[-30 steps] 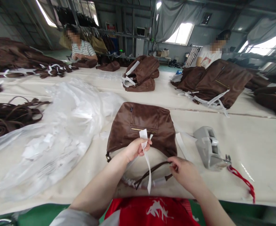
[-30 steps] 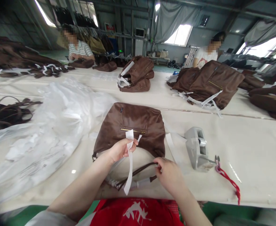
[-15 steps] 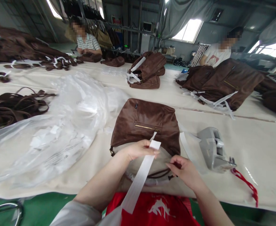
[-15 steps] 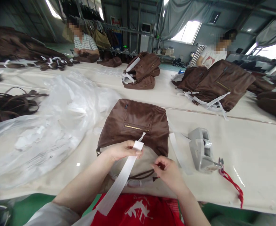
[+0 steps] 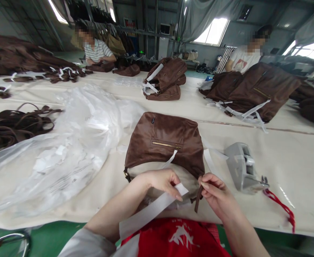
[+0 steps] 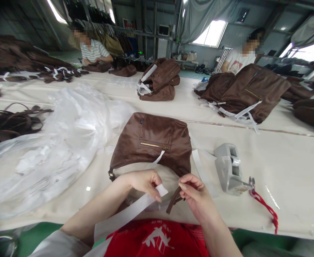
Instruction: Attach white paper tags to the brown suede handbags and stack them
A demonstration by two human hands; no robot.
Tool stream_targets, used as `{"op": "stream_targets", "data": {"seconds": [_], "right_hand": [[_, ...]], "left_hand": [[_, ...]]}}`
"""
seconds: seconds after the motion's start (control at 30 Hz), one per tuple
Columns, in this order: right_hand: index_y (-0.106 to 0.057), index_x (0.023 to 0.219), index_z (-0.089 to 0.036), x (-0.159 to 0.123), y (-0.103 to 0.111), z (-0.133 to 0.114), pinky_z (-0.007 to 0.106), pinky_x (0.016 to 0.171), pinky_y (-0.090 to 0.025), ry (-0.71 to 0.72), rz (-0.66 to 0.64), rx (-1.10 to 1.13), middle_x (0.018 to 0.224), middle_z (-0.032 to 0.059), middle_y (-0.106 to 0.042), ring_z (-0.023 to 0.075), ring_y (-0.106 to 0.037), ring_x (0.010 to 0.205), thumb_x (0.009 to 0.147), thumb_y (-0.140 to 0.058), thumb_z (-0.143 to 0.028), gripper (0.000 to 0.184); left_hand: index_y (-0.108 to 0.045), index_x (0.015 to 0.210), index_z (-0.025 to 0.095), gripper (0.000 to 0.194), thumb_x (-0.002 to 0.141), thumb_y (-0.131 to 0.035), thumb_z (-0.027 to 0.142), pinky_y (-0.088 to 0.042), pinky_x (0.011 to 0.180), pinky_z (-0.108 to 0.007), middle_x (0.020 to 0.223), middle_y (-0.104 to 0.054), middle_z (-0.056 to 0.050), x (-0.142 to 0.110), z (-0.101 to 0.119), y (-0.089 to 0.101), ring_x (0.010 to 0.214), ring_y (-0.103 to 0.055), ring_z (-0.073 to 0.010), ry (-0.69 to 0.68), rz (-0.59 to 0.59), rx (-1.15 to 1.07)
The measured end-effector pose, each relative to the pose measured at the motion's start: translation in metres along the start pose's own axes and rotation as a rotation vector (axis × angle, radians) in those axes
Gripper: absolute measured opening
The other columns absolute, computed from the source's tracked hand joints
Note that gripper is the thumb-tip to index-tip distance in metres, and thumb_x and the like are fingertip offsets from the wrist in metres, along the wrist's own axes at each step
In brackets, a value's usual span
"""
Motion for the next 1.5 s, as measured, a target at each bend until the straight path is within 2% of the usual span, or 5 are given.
{"op": "stream_targets", "data": {"seconds": [0.27, 0.7, 0.83, 1.1, 1.5], "right_hand": [[-0.068, 0.075, -0.021, 0.005, -0.006, 0.004, 0.02, 0.051, -0.046, 0.118, 0.121, -0.047, 0.064, -0.0029, -0.061, 0.0088, -0.056, 0.053, 0.058, -0.084, -0.031, 0.025], [-0.065, 0.082, -0.021, 0.005, 0.01, 0.013, 0.025, 0.055, -0.047, 0.185, 0.143, -0.188, 0.069, -0.0008, -0.062, 0.0123, -0.057, 0.057, 0.067, -0.079, -0.034, 0.024], [-0.065, 0.081, -0.021, 0.005, 0.011, 0.014, 0.025, 0.056, -0.047, 0.177, 0.143, -0.248, 0.068, -0.0013, -0.063, 0.0127, -0.059, 0.058, 0.067, -0.079, -0.036, 0.025], [-0.064, 0.081, -0.02, 0.004, 0.008, 0.015, 0.026, 0.058, -0.049, 0.174, 0.113, -0.414, 0.068, 0.0, -0.064, 0.0159, -0.062, 0.061, 0.07, -0.075, -0.043, 0.028], [-0.063, 0.08, -0.02, 0.005, 0.008, 0.014, 0.026, 0.058, -0.049, 0.212, 0.129, -0.473, 0.07, 0.0, -0.063, 0.0151, -0.06, 0.061, 0.071, -0.073, -0.043, 0.026]], "left_hand": [[-0.074, 0.077, 0.015, 0.037, 0.064, -0.075, 0.05, -0.035, 0.047, -0.02, 0.063, -0.067, 0.001, -0.003, 0.0, -0.002, 0.051, -0.05, -0.0098, -0.014, -0.061, 0.167], [-0.075, 0.079, 0.018, 0.04, 0.057, -0.08, 0.05, -0.04, 0.05, -0.019, 0.071, -0.071, -0.001, -0.01, 0.0, 0.004, 0.058, -0.056, -0.0126, 0.047, -0.033, 0.052], [-0.074, 0.077, 0.017, 0.039, 0.056, -0.081, 0.049, -0.038, 0.048, -0.019, 0.065, -0.068, 0.001, -0.008, 0.002, 0.004, 0.055, -0.053, -0.0109, 0.054, -0.027, 0.086], [-0.073, 0.072, 0.016, 0.042, 0.07, -0.068, 0.058, -0.032, 0.044, -0.021, 0.057, -0.063, -0.001, -0.013, 0.009, 0.005, 0.046, -0.045, -0.0091, 0.115, -0.071, 0.153], [-0.069, 0.069, 0.014, 0.047, 0.071, -0.064, 0.061, -0.021, 0.041, -0.023, 0.054, -0.052, 0.002, -0.011, 0.008, 0.009, 0.045, -0.033, -0.0077, 0.08, 0.005, 0.223]]}}
Point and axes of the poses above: each hand's wrist, its own x-axis towards the middle knuckle, its own y-axis out of the back of the hand, z = x × y, the point moved 3 cm from there along x, towards the middle knuckle
